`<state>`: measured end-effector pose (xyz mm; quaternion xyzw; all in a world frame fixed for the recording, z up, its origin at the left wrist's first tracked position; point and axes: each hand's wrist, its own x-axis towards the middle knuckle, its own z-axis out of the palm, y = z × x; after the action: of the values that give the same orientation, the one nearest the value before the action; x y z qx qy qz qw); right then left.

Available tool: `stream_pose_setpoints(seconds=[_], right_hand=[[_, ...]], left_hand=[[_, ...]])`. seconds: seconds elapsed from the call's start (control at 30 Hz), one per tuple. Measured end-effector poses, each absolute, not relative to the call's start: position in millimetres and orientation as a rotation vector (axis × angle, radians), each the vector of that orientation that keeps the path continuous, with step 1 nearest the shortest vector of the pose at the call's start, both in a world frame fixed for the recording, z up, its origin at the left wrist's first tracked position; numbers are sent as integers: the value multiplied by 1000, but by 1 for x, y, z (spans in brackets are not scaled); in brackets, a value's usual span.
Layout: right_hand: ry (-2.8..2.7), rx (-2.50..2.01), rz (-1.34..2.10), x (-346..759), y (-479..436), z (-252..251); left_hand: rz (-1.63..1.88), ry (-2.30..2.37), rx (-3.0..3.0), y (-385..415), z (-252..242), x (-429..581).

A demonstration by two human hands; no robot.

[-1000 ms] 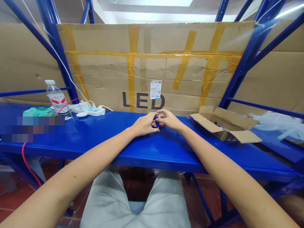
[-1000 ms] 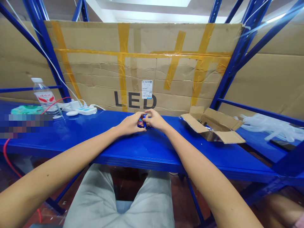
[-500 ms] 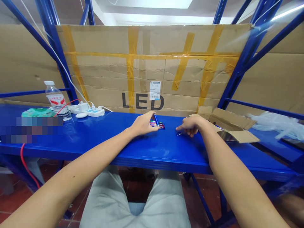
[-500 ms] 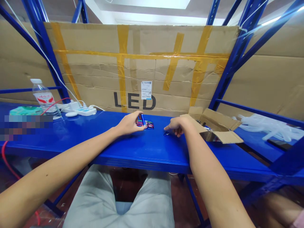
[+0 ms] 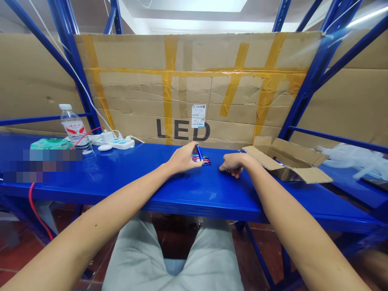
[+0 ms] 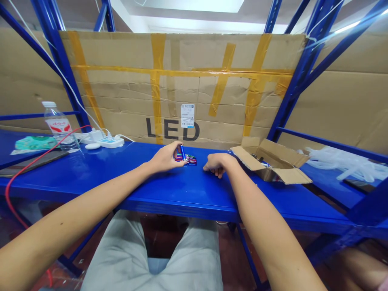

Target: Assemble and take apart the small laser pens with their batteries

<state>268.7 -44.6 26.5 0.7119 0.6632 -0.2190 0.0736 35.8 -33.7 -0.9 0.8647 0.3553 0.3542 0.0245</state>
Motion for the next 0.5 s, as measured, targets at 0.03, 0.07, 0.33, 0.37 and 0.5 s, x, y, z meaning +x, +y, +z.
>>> stream_pose_setpoints(seconds=[0.03, 0.07, 0.33, 0.37, 0.5], right_hand=[[2026, 2150, -642, 268, -45, 26], [2063, 2166, -634, 268, -44, 26], [2574, 2142, -1205, 256, -36, 20], [2639, 2135, -1336, 252, -36, 18], [2724, 2118, -1739, 237, -37, 14]], left_hand=[[1107, 1075, 2632, -32, -2, 36], [1124, 1038, 2572, -31, -3, 37], [1181, 819, 1583, -24, 5, 43], [1174, 804, 1514, -24, 7, 42], [1123, 771, 1332, -22, 10, 40]])
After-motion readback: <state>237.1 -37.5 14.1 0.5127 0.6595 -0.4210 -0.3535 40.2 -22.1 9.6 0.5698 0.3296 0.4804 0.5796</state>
